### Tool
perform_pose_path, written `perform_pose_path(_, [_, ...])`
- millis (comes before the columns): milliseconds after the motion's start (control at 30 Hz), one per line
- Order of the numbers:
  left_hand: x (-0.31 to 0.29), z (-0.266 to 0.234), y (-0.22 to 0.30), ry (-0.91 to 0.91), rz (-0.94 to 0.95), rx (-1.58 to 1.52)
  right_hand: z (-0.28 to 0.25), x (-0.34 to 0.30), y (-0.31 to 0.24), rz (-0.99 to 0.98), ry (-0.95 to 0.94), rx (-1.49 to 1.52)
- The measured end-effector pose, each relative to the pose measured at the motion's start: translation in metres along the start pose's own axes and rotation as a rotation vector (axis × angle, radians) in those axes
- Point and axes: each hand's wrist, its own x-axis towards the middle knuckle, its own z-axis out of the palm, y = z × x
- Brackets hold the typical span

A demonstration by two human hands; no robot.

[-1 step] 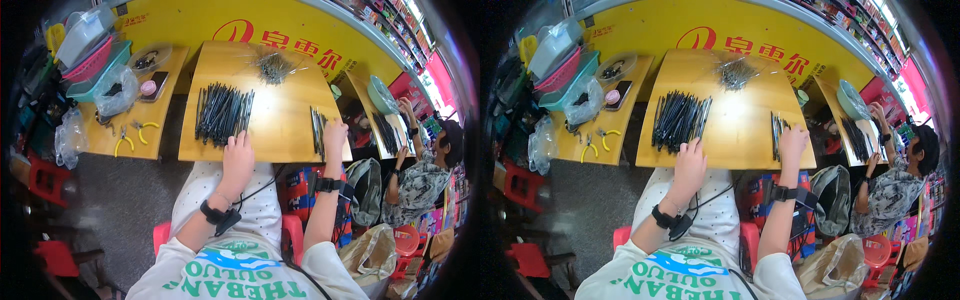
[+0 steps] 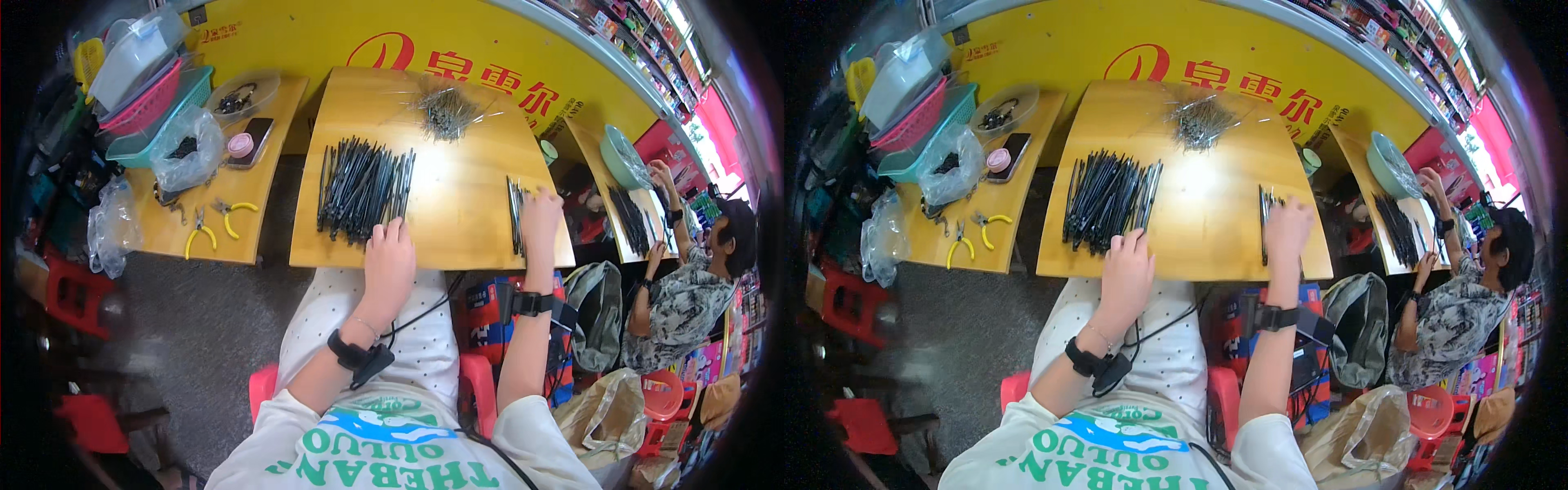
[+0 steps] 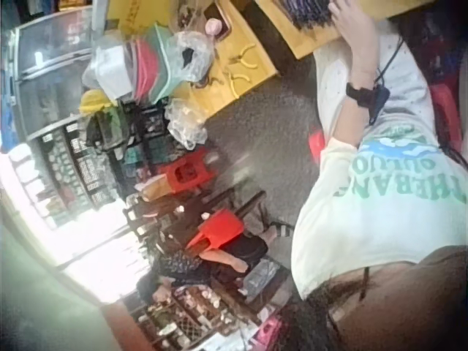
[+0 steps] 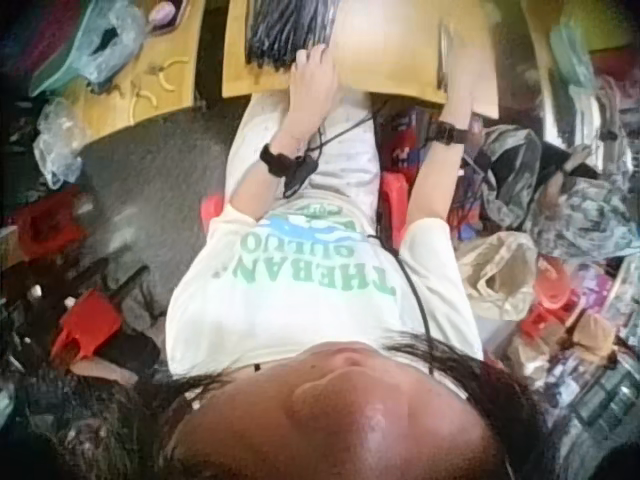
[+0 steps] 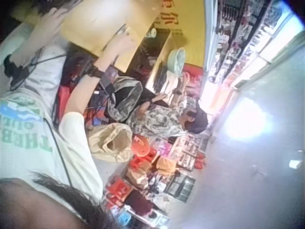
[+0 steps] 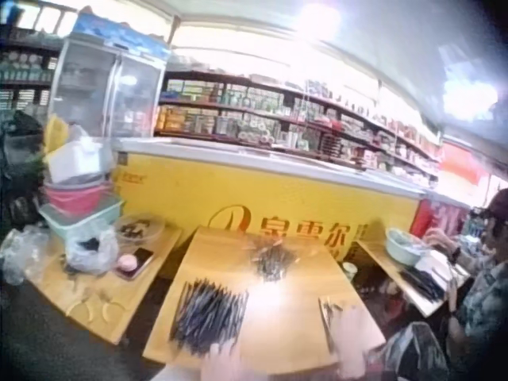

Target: Inserting thin wires into larger black cable ties at a workstation.

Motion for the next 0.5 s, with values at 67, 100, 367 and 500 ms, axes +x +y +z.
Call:
perform_pose_path(67, [0.011, 0.002, 0.006, -0.006, 0.003, -0.028, 0.019, 0.019, -0.021, -0.120, -0.139, 0.130])
perform_pose_path(100, [0.014, 0.001, 0.000, 0.013, -0.002, -0.023, 0.017, 0.021, -0.063, -0.122, -0.201, 0.286])
perform_pose_path(367, [0.046, 0.010, -0.007, 0.073, -0.059, -0.191, 0.129, 0.103, -0.090, 0.027, -0.295, 0.326])
perform_pose_path(500, [0.045, 0.014, -0.008, 0.166, -0.039, -0.210, 0.148, 0.107, -0.077, -0.035, -0.064, 0.448])
